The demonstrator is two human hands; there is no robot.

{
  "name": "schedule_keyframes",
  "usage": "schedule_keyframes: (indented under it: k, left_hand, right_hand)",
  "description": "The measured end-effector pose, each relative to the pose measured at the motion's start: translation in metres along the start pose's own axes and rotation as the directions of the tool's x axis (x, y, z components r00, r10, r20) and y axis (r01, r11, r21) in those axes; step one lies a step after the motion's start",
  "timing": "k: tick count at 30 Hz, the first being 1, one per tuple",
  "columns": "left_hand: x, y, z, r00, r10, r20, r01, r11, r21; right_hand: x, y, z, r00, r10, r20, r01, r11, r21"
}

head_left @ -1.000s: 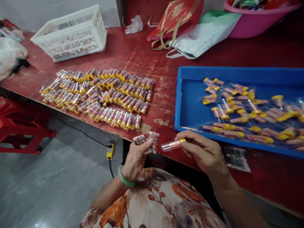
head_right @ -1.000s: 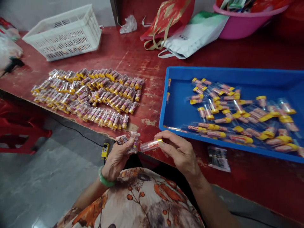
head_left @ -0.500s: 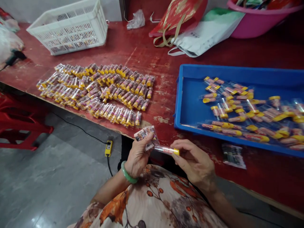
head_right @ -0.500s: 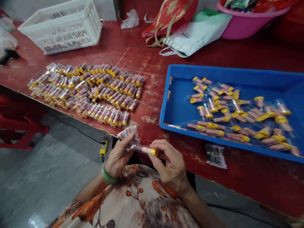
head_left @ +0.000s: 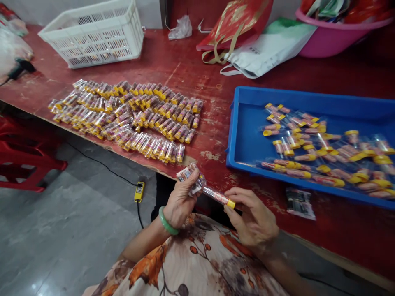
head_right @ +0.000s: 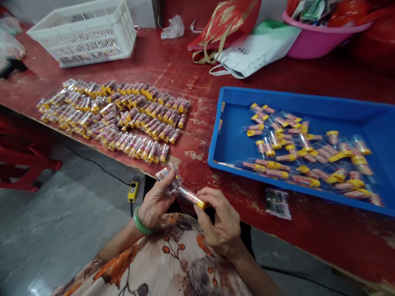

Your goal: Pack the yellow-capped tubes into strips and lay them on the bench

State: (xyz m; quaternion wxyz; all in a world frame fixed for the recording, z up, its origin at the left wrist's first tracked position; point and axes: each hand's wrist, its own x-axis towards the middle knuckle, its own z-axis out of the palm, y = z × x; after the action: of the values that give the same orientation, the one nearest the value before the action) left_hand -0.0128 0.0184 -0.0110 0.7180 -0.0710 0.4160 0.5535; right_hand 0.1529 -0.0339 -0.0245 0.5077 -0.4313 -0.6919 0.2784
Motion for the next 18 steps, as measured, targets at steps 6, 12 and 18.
schedule_keyframes:
  k: [6,12,18]
  left_hand:
    - [-0.0018,-0.0018,-0.0015,0.999,-0.036,-0.026,0.037,0.999,0.024]
    - [0.0043,-0.0018,-0.0030,0.997,-0.067,-0.034,0.067,0.998,-0.002]
    - [-0.0052,-0.0022,-0.0002,0.998,-0.062,-0.015,0.063,0.996,0.060]
  right_hand:
    - [-0.0065,0.0054,0.0089,0.995,-0.012,-0.095,0.008,0.999,-0.034]
    - [-0.0094,0.0041,0.0031,0.994,-0.024,-0.104,0.028,0.999,0.040]
    - [-0.0016,-0.0034,0.0028,0.987,-0.159,-0.006,0.159,0.987,-0.038]
